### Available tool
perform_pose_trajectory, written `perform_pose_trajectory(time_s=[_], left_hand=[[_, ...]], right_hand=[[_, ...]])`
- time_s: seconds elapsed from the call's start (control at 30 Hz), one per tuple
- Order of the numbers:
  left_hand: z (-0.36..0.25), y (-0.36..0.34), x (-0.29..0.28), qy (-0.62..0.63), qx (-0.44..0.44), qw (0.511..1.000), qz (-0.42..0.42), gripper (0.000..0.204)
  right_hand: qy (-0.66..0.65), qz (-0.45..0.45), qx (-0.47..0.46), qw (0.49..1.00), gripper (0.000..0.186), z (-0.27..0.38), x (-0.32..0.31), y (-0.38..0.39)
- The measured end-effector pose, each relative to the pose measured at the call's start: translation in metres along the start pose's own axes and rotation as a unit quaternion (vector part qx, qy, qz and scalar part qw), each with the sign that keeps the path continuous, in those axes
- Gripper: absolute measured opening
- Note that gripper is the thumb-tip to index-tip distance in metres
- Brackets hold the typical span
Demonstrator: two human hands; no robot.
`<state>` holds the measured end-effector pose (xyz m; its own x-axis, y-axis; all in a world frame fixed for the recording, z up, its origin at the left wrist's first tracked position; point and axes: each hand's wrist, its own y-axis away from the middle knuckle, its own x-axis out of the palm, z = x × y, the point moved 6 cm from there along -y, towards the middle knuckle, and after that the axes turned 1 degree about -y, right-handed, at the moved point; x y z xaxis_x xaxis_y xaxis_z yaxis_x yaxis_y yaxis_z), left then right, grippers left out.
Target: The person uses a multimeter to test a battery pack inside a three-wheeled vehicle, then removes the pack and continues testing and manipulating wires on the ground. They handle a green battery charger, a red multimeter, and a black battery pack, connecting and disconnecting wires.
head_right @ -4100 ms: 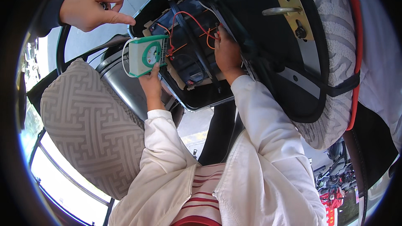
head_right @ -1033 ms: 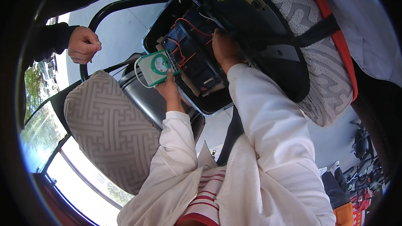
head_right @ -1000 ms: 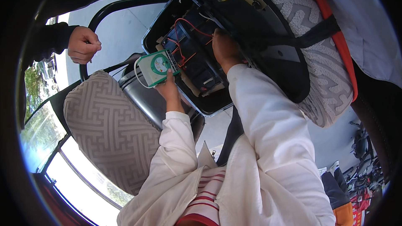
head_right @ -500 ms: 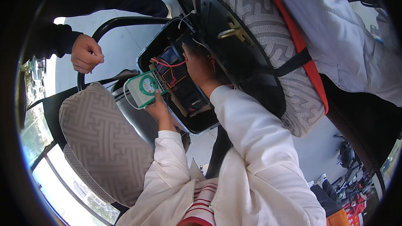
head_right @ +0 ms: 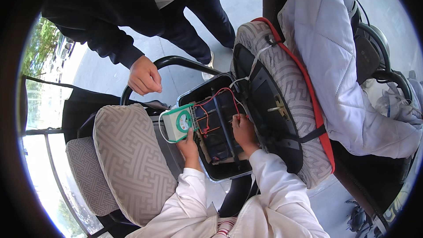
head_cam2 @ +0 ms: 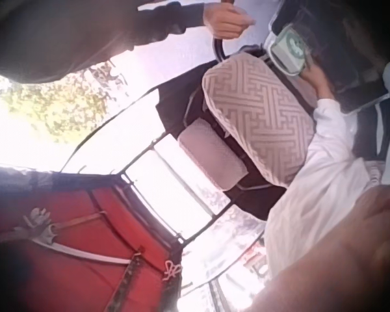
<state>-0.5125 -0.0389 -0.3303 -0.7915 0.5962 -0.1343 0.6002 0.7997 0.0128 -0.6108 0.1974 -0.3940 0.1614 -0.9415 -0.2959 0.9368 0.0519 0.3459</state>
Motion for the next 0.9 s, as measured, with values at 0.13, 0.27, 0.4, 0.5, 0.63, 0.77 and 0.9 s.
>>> perform_pose_trajectory(time_s=[0.13,0.27,0.4,0.5,0.63,0.77,0.9], left_hand=[[0.006,-0.002,-0.009,-0.08,-0.009,0.997,0.01,0.028],[-0.001,-0.012,0.001,-0.042,0.028,0.999,0.009,0.027],[-0.008,-0.012,0.015,-0.014,-0.01,0.999,0.043,0.029],[-0.007,-0.028,0.042,-0.021,-0.025,0.994,0.106,0.033],[0.023,-0.046,0.076,0.134,-0.115,0.977,0.122,0.036],[0.061,-0.059,0.103,0.156,-0.195,0.953,0.173,0.049],[0.079,-0.059,0.126,0.237,-0.24,0.927,0.165,0.043]], right_hand=[[0.014,-0.046,-0.159,0.986,0.018,0.053,-0.014,-0.025],[0.0,-0.04,-0.159,0.986,0.019,0.043,-0.028,-0.016],[-0.023,-0.055,-0.12,0.991,0.023,0.023,-0.035,0.039],[-0.046,-0.047,-0.089,0.994,0.024,0.007,-0.035,0.062],[-0.064,-0.03,-0.029,0.997,0.027,0.003,-0.039,0.077],[-0.017,-0.034,-0.04,0.998,0.027,-0.006,-0.043,0.075],[-0.028,-0.045,-0.039,0.998,0.028,-0.018,-0.045,0.069]])
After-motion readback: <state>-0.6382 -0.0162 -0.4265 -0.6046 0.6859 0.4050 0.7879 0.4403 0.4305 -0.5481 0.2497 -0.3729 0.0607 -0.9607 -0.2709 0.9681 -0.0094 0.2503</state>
